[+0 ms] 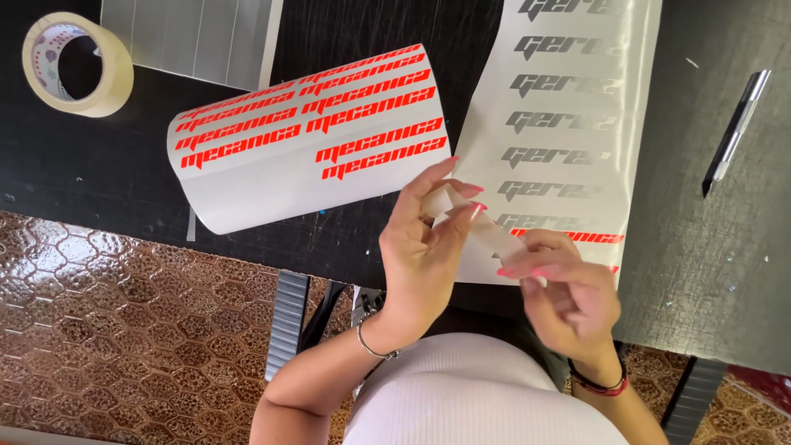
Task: Applying small red text stickers onto a larger sheet of logos and using a craft knife to assist with peeling and placement.
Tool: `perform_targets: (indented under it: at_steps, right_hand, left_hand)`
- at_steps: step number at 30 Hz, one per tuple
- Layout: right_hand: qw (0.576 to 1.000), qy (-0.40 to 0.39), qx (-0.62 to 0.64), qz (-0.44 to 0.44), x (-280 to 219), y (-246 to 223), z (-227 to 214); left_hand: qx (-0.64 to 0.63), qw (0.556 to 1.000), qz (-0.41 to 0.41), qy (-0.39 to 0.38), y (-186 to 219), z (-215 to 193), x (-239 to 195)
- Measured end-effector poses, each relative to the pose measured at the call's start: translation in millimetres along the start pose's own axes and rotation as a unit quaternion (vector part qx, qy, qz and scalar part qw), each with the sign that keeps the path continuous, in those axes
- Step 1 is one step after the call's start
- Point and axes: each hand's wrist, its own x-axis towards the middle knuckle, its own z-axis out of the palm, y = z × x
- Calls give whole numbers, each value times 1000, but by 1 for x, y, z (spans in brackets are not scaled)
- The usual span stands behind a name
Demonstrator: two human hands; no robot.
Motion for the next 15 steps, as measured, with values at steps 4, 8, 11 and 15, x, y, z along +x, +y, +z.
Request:
perform_targets:
  at_steps: [4,8,11,15]
  right_hand:
    - [995,-72,26,59,4,-10,1]
    - [975,36,30,219,-15,-2,11]
    - [953,88,48,286,-14,-7,21]
    - [939,85,88,320,-8,-10,23]
  left_hand:
    - [70,996,47,38,4,2,-4]
    - [61,992,110,8,-1,0,-18]
    - [56,988,145,5,-3,-9,-26]
    - [100,983,151,-8,-1,-15,-29]
